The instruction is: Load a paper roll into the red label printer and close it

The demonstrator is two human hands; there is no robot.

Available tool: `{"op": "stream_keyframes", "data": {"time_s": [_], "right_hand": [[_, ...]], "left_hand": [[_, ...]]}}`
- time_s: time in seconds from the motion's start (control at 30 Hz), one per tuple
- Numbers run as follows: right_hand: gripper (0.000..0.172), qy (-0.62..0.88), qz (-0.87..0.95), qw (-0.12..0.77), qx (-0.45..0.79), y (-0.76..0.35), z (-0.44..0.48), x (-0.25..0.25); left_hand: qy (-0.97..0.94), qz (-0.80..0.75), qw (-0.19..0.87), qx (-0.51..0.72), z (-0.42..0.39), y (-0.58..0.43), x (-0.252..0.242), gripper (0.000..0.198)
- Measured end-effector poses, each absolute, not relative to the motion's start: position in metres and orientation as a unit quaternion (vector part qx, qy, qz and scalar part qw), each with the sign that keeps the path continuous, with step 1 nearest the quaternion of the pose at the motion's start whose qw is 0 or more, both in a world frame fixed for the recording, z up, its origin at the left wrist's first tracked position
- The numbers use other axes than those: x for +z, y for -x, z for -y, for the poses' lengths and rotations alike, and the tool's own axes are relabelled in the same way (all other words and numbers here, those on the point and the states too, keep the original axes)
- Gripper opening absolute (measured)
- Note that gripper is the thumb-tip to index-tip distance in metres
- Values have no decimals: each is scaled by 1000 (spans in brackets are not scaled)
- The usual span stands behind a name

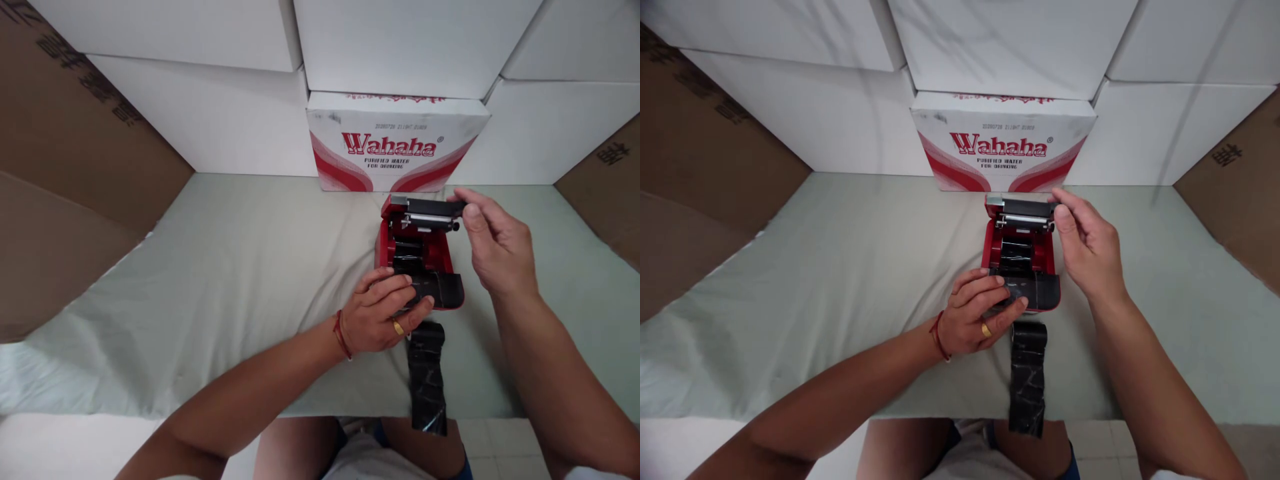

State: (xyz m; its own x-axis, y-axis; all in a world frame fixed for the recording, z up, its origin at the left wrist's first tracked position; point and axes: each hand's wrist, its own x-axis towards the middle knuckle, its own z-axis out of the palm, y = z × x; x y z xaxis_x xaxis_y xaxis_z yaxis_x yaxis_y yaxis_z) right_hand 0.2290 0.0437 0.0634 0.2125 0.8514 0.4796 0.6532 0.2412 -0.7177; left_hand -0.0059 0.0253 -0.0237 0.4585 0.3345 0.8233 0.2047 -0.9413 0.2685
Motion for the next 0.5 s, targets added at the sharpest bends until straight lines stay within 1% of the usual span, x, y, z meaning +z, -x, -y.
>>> {"op": "stream_keyframes", "data": {"time_s": [0.1, 0.17, 0.3, 0.43, 0.5], "right_hand": [[35, 584, 654, 475, 76, -228, -16, 59], [35, 554, 689, 463, 66, -230, -1, 51], [35, 509, 742, 436, 19, -238, 14, 28], [35, 494, 755, 432, -13, -238, 15, 16], [36, 498, 746, 442, -9, -235, 14, 15]], "left_hand": [[-844, -166, -22, 510, -26, 5, -20, 31], [-835, -168, -49, 521, -27, 4, -20, 27], [-839, -171, 21, 516, -27, 3, -25, 41], [-836, -165, 12, 524, -31, 6, -28, 46], [-826, -177, 46, 532, -35, 10, -26, 54]]}}
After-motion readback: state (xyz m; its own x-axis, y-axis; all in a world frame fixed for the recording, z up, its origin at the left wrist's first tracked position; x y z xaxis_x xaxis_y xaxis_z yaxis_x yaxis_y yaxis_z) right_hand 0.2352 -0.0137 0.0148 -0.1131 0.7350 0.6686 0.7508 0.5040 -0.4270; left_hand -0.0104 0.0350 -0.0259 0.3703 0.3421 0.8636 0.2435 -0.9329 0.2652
